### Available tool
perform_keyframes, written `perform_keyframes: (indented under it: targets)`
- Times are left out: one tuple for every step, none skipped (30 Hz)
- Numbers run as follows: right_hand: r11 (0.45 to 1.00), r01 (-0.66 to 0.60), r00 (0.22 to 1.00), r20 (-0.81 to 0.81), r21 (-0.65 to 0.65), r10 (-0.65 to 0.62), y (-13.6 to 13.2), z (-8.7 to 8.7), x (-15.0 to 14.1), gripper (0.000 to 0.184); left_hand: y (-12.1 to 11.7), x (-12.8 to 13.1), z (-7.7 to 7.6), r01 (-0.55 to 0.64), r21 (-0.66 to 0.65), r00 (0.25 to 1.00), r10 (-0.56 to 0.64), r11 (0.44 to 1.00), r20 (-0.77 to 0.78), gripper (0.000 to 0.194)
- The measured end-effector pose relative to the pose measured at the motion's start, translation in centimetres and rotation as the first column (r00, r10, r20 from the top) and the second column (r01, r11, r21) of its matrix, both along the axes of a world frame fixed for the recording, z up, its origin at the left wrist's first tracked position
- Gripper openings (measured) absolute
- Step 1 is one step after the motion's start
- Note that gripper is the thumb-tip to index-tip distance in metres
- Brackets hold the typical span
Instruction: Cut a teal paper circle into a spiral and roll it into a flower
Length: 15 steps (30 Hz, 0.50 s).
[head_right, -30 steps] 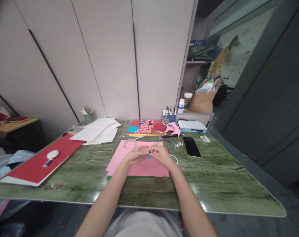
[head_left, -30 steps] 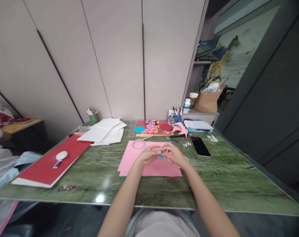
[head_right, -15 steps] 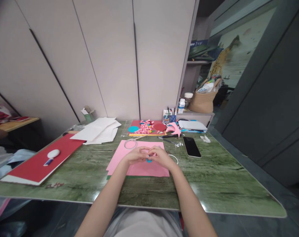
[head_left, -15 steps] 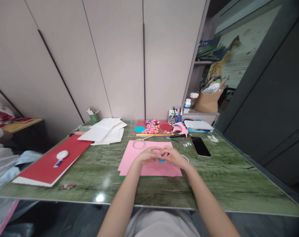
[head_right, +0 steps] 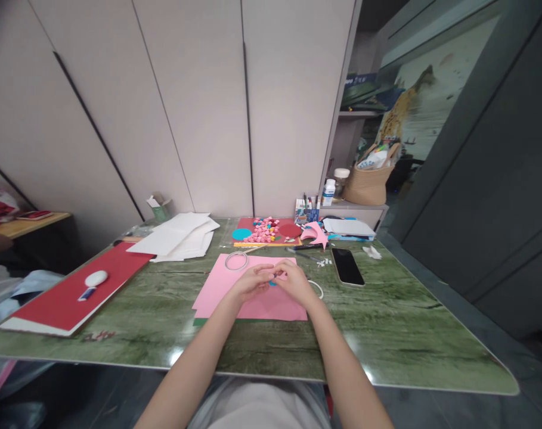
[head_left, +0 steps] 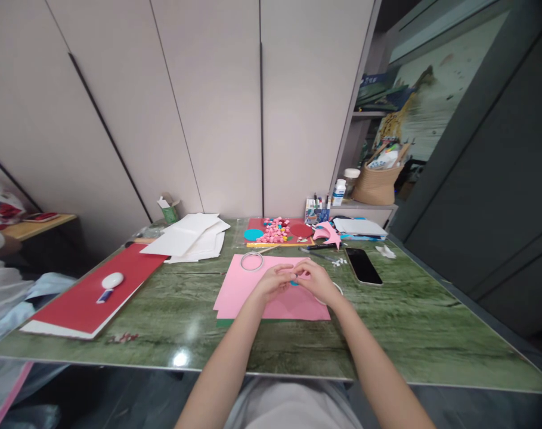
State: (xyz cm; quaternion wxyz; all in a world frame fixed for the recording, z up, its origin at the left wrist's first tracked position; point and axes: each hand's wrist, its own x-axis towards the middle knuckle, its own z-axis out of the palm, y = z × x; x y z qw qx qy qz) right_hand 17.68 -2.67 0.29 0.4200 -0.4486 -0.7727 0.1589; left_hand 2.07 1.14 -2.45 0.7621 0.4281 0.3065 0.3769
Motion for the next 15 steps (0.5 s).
perform_keyframes:
  targets:
    - [1.0, 0.0, 1.0, -0.003, -0.004, 0.0, 0.0, 0.0, 0.0, 0.008, 0.0, 0.0, 0.0, 0.0, -0.005, 1.0, 0.0, 1.0, -0.007, 0.058]
    - [1.0, -0.001, 1.0, -0.006, -0.008, 0.0, 0.0, -0.1, 0.0, 0.008, 0.0, -0.1, 0.0, 0.002, -0.009, 1.0, -0.002, 1.0, -0.02, 0.059]
    - [1.0, -0.001, 1.0, -0.009, -0.012, 0.001, 0.0, -0.1, 0.0, 0.008, 0.1, -0.2, 0.0, 0.005, -0.011, 0.999, -0.005, 1.0, -0.035, 0.06]
    - [1.0, -0.005, 1.0, -0.012, -0.019, 0.005, 0.0, -0.1, 0.0, 0.008, 0.1, -0.4, 0.0, 0.011, -0.01, 0.999, -0.011, 1.0, -0.051, 0.06]
    - [1.0, -0.012, 1.0, -0.014, -0.029, 0.011, 0.0, -0.1, 0.0, 0.009, 0.2, -0.5, 0.1, 0.017, -0.008, 0.998, -0.018, 1.0, -0.064, 0.06]
    - [0.999, -0.022, 1.0, -0.015, -0.044, 0.021, 0.0, 0.0, 0.0, 0.01, 0.3, -0.6, 0.2, 0.026, -0.006, 0.997, -0.027, 1.0, -0.076, 0.06]
    - [0.998, -0.033, 0.999, -0.017, -0.06, 0.032, 0.0, 0.0, 0.0, 0.011, 0.3, -0.8, 0.3, 0.04, -0.003, 0.996, -0.04, 0.999, -0.082, 0.059]
    - [0.996, -0.046, 0.999, -0.017, -0.077, 0.045, 0.0, 0.1, 0.1, 0.012, 0.3, -0.9, 0.4, 0.059, 0.001, 0.995, -0.059, 0.998, -0.084, 0.058]
    - [0.994, -0.059, 0.998, -0.017, -0.093, 0.058, -0.1, 0.1, 0.1, 0.013, 0.4, -1.1, 0.5, 0.082, 0.005, 0.993, -0.082, 0.997, -0.083, 0.058]
    - [0.992, -0.069, 0.998, -0.017, -0.106, 0.068, -0.1, 0.2, 0.1, 0.014, 0.4, -1.2, 0.7, 0.107, 0.009, 0.991, -0.106, 0.994, -0.079, 0.057]
    - [0.99, -0.077, 0.997, -0.019, -0.116, 0.076, -0.1, 0.2, 0.2, 0.014, 0.4, -1.3, 0.8, 0.131, 0.014, 0.989, -0.13, 0.991, -0.077, 0.057]
    - [0.988, -0.085, 0.996, -0.022, -0.126, 0.083, -0.1, 0.2, 0.2, 0.014, 0.4, -1.5, 1.0, 0.155, 0.02, 0.985, -0.153, 0.988, -0.078, 0.057]
    - [0.986, -0.094, 0.995, -0.028, -0.137, 0.091, -0.1, 0.1, 0.2, 0.014, 0.4, -1.6, 1.1, 0.176, 0.027, 0.981, -0.174, 0.984, -0.085, 0.057]
    - [0.983, -0.108, 0.994, -0.032, -0.15, 0.104, -0.1, 0.1, 0.2, 0.015, 0.3, -1.7, 1.3, 0.194, 0.035, 0.977, -0.19, 0.98, -0.099, 0.057]
    - [0.979, -0.125, 0.992, -0.032, -0.163, 0.121, -0.2, 0.1, 0.2, 0.015, 0.3, -1.8, 1.4, 0.213, 0.044, 0.971, -0.207, 0.976, -0.121, 0.057]
